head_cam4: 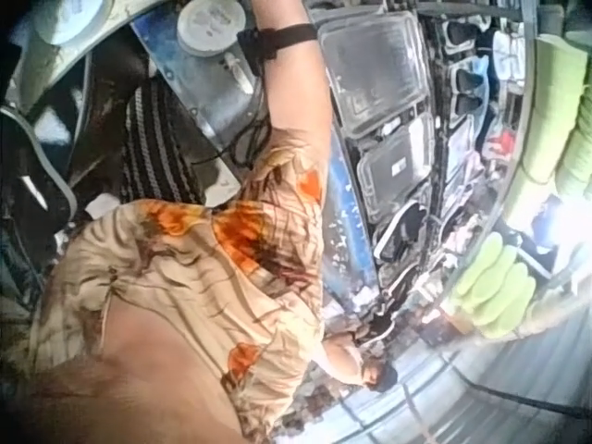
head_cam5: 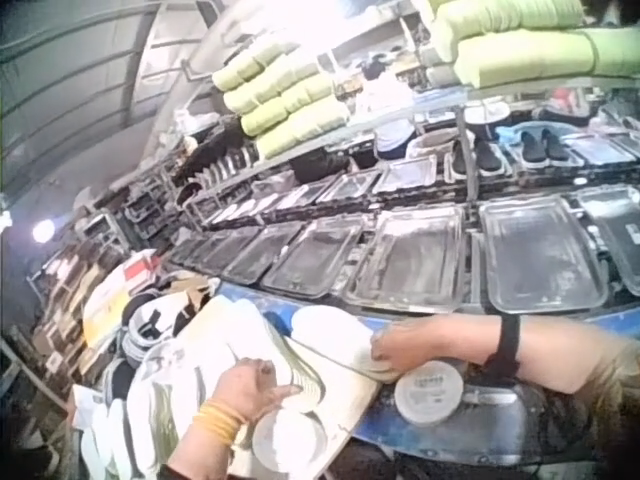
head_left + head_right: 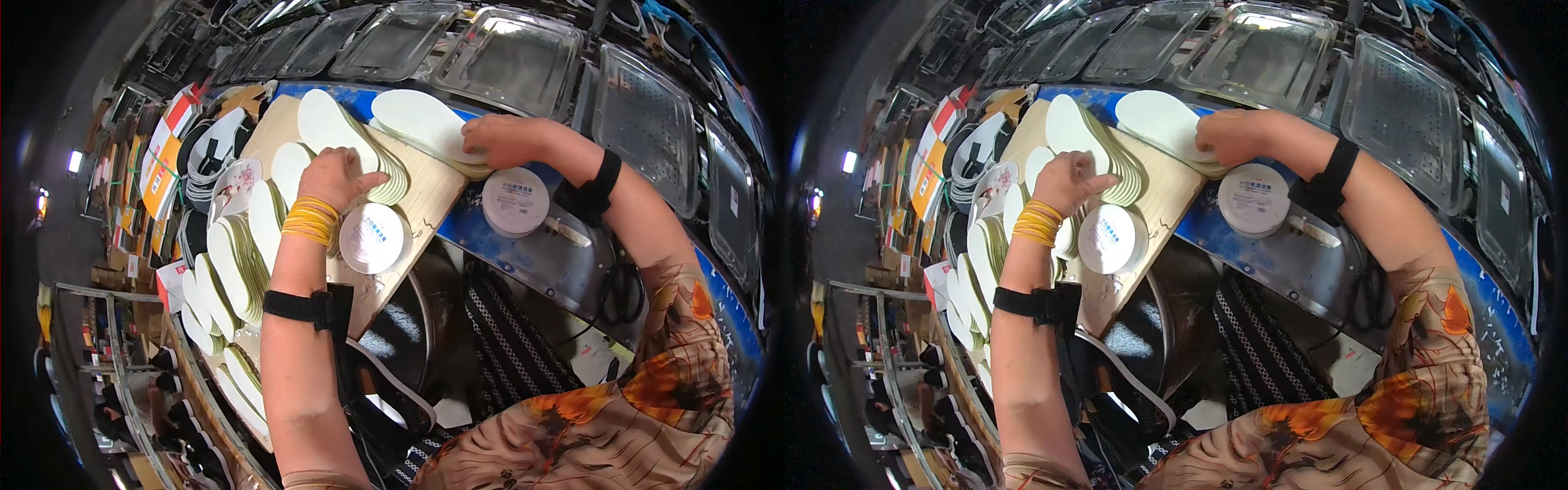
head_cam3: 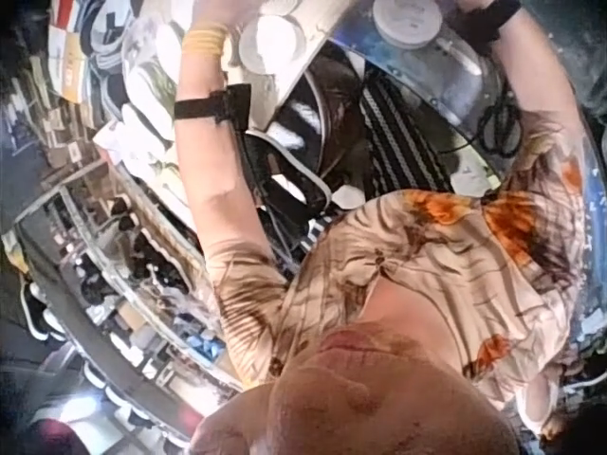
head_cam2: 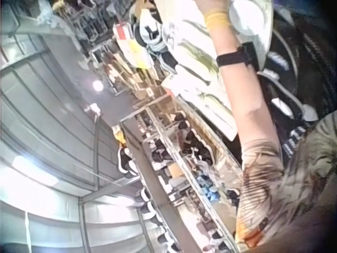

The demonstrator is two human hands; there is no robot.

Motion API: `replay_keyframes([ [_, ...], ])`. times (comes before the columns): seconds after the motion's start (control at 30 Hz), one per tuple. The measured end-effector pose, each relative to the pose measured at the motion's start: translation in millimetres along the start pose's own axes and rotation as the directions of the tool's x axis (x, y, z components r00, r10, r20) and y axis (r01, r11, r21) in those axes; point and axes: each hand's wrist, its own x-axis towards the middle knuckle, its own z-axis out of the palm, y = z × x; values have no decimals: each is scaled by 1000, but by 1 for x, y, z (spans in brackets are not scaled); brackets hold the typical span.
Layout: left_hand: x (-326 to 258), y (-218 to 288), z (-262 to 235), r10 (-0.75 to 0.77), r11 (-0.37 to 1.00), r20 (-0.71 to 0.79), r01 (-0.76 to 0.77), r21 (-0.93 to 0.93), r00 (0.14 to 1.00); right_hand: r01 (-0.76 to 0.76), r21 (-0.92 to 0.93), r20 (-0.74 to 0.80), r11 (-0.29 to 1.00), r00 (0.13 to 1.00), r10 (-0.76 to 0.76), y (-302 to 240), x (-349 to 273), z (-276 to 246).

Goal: Insert insoles into shoes and trim excess material using scissors.

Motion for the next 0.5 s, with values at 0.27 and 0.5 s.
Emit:
replay_keyframes([
  [0.27, -20, 10, -10, -115, 992, -384, 124, -2, 916, 144, -89, -145, 986, 977, -156, 5, 0, 5],
  [0.5, -205, -86, -91, -429, 842, -663, 5, -540, 613, -4, -51, -670, 999, 741, -32, -27, -40, -22],
])
